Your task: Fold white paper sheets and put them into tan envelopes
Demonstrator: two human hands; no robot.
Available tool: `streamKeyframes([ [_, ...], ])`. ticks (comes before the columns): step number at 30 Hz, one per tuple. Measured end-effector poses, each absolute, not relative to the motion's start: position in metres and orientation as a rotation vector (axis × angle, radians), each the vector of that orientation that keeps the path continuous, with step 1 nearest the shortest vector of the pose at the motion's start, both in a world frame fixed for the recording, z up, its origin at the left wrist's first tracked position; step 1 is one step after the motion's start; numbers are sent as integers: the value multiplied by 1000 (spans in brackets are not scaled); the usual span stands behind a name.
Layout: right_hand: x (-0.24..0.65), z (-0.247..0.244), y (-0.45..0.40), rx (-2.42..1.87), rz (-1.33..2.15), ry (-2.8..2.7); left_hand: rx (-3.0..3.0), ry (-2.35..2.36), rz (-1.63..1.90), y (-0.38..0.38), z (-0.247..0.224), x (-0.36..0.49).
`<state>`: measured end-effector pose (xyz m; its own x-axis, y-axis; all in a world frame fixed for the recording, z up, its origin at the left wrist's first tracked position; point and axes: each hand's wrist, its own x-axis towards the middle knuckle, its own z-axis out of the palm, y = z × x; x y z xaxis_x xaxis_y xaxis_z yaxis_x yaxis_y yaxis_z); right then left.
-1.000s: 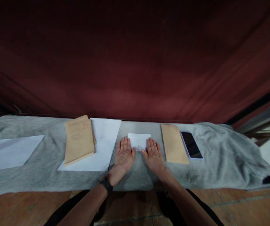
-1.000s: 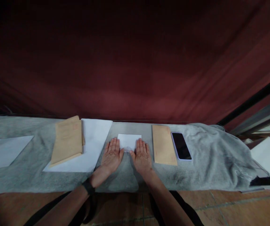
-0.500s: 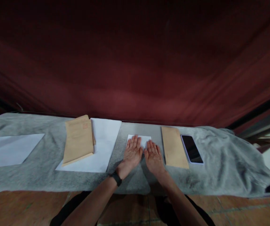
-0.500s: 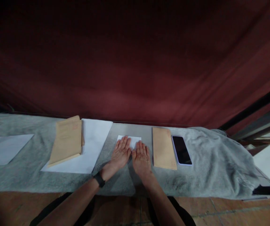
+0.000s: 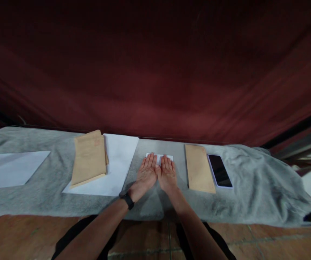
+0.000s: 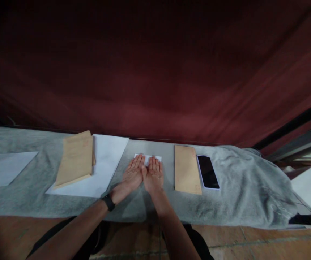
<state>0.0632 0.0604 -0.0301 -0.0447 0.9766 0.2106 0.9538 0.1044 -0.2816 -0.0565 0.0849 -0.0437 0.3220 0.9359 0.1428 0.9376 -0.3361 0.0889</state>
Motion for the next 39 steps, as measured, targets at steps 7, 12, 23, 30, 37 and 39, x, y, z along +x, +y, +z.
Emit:
streamKeyframes([
  [7, 86, -42, 54, -1931, -58, -1989, -2466, -1867, -270, 83, -32, -71],
  [12, 98, -45, 51, -1916, -97, -1990, -2424, -1929, -285, 80, -34, -79],
  [23, 101, -41, 51, -1933, -58, -1976, -2326, -1973, -429, 65, -21, -81],
  [30, 80, -26, 28, -1732, 167, -2089, -2712, -1533, -358, 27, -36, -52],
  [37, 69, -30, 2, -1633, 203, -2220, -2726, -1542, -273, 19, -43, -60],
  [39, 74, -33, 2, -1680, 145, -2200, -2704, -1580, -278, 19, -42, -66],
])
